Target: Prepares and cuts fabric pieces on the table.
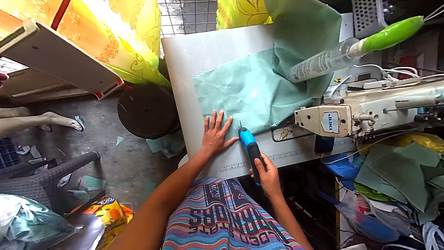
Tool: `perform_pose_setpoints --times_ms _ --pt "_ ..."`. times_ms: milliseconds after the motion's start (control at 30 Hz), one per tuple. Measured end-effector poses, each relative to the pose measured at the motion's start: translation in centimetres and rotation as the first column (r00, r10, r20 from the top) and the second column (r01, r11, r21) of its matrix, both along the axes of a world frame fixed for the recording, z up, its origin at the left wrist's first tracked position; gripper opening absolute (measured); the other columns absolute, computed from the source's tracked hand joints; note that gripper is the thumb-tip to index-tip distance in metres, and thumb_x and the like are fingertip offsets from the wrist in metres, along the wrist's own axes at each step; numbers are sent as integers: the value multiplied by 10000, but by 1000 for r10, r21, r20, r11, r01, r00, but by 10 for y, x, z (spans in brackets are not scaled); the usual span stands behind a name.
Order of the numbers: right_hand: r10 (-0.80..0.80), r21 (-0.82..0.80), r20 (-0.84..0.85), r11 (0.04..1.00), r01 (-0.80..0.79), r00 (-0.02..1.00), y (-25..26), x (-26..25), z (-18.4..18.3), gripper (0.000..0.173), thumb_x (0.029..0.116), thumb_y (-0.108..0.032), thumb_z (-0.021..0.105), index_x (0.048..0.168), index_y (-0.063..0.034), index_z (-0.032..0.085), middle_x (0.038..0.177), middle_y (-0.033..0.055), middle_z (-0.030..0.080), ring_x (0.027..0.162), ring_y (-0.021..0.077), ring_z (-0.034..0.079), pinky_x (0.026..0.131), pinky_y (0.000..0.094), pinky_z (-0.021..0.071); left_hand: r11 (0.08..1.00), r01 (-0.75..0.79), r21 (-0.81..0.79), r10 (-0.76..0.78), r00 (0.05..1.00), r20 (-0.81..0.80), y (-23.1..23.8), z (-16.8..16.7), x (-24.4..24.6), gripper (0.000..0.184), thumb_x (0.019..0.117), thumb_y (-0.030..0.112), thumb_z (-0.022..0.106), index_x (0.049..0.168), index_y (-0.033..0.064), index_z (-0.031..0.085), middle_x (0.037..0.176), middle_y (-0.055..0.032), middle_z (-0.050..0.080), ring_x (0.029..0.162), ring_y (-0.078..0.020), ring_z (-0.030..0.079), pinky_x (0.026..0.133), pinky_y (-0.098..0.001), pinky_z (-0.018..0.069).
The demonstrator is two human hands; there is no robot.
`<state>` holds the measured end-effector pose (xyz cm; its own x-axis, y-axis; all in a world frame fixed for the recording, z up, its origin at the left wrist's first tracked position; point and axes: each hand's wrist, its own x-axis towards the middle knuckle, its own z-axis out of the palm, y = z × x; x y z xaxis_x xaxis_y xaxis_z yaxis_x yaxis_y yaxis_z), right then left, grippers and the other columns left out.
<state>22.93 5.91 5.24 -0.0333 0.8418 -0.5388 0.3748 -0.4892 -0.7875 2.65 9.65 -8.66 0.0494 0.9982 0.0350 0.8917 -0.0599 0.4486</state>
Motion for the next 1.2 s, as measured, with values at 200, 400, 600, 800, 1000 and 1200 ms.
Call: perform_pose_setpoints --times_ms 200,400,600,800,1000,1200 --pt "1 28 -10 1000 0 1000 38 -23 -7 441 1053 -229 513 1381 65 526 1042 86 682 735 77 681 628 232 592 1000 5 3 -5 1000 -1 1 -4 0 833 893 760 502 1545 243 474 1648 -203 306 1536 -430 229 1209 -650 148" --pt "27 76 -5 997 -27 1000 83 -49 -17 421 1060 -238 506 1390 22 541 999 92 684 720 111 684 632 269 598 1000 4 -2 -4 1000 11 1 -3 1 807 912 747 485 1541 242 479 1643 -199 320 1533 -421 247 1203 -657 163" --pt "108 141 -1 984 -107 994 143 -85 -28 482 1075 -418 498 1421 -86 539 1063 102 675 709 152 661 615 341 585 999 16 -47 -15 999 29 1 0 0 793 933 740 462 1551 243 467 1651 -198 305 1539 -428 226 1205 -661 158" --pt "66 192 -165 981 -33 984 178 -99 -29 418 1092 -367 470 1356 -56 561 996 67 668 683 119 662 595 293 587 999 -1 -37 3 999 37 0 3 1 799 914 738 504 1532 233 494 1639 -205 324 1533 -433 237 1193 -684 151" --pt "76 131 -70 989 -67 995 79 -5 0 482 1057 -316 481 1412 8 520 1029 101 682 734 150 690 629 328 614 995 45 89 -51 996 73 29 12 12 542 1034 488 499 1462 164 573 1588 -176 427 1497 -406 338 1198 -620 239" --pt "-21 -33 57 999 23 998 -26 59 27 500 1030 -269 511 1399 68 523 1076 91 692 706 80 674 591 240 584 1000 -14 -20 15 999 50 36 12 25 723 956 687 469 1545 269 473 1637 -249 296 1514 -523 201 1171 -735 131"
